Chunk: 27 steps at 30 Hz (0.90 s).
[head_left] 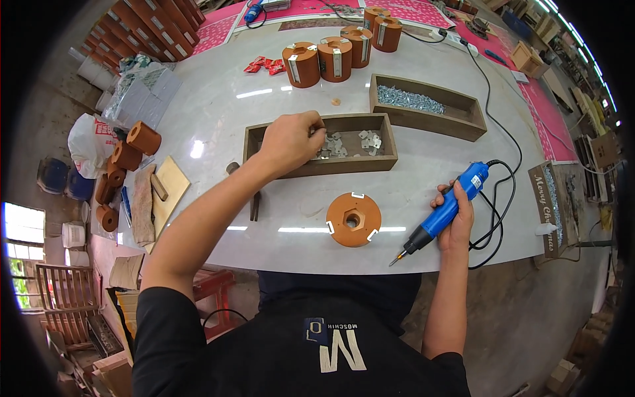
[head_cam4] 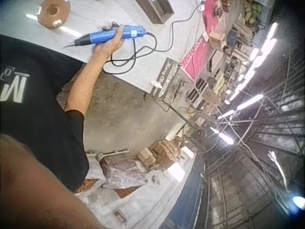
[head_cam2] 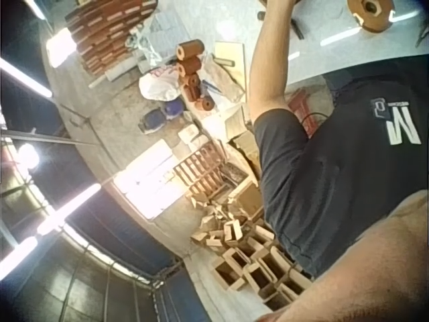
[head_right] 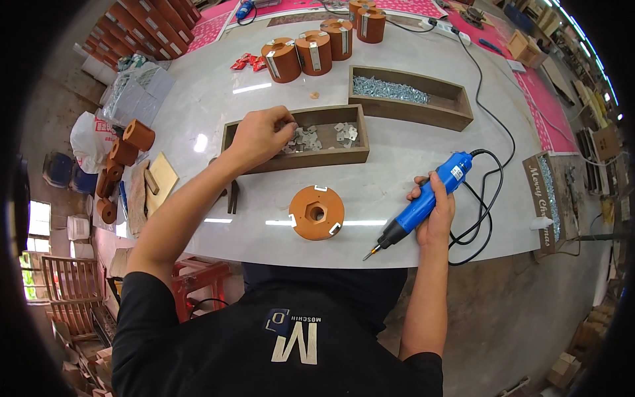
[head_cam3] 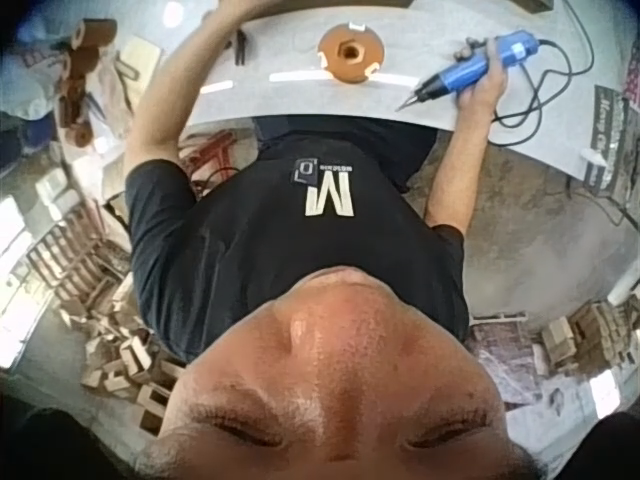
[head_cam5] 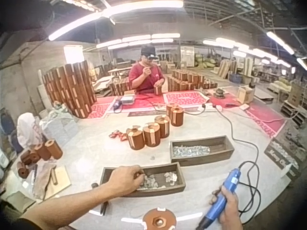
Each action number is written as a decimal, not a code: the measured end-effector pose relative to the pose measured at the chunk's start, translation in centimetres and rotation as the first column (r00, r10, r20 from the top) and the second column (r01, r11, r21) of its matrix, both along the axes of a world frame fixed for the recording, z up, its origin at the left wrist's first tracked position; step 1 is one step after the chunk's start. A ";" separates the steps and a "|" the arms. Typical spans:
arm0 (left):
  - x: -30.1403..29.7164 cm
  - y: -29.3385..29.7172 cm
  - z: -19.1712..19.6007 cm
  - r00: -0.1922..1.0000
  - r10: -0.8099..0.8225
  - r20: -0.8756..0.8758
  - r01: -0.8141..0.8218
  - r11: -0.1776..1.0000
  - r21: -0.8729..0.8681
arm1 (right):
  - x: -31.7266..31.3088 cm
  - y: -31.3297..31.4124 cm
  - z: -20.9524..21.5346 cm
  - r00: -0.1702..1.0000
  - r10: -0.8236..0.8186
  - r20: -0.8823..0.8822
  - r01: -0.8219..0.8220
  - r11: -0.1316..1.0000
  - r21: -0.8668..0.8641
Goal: Assembling wooden furniture components using an electric screwdriver, hammer, and small metal hardware.
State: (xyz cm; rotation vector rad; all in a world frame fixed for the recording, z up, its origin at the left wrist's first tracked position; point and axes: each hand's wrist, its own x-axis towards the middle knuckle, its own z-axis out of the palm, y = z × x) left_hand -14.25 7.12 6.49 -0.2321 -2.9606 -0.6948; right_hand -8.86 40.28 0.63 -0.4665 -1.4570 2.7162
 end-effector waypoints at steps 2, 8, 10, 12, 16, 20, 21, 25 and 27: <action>2.6 0.6 1.9 1.000 0.029 0.005 -0.029 0.970 0.243 | 0.0 -0.2 -0.1 1.000 0.005 0.004 -0.005 1.000 -0.007; 12.1 2.4 2.4 0.808 -0.143 0.572 -0.519 0.289 0.805 | 0.0 0.0 -0.4 1.000 0.001 -0.014 -0.001 1.000 -0.011; 13.6 2.9 1.4 0.806 -0.135 0.576 -0.551 0.184 0.814 | -0.1 0.0 -0.3 1.000 0.008 -0.015 -0.008 1.000 -0.002; 14.3 3.5 0.8 0.801 -0.118 0.587 -0.571 0.141 0.808 | -0.1 0.0 -0.4 1.000 0.004 -0.014 -0.004 1.000 0.000; 14.9 4.1 0.1 0.861 -0.039 0.507 -0.492 0.188 0.850 | -0.1 0.0 -0.6 1.000 0.001 -0.013 -0.001 1.000 0.008; 15.7 4.5 -0.2 0.882 -0.010 0.472 -0.449 0.291 0.845 | 0.1 -0.1 -0.4 1.000 -0.012 -0.013 0.012 1.000 0.001; 15.7 4.5 0.0 0.881 -0.008 0.473 -0.447 0.315 0.837 | 0.2 0.0 -0.4 1.000 -0.013 -0.018 0.013 1.000 -0.003; 16.2 3.6 0.7 0.848 -0.078 0.524 -0.498 0.218 0.839 | 0.1 -0.4 -0.5 1.000 -0.008 -0.021 0.008 1.000 0.010; 16.4 3.6 -0.2 0.941 0.014 0.339 -0.321 0.355 0.878 | 0.1 -0.3 -0.6 1.000 -0.008 -0.017 0.008 1.000 0.006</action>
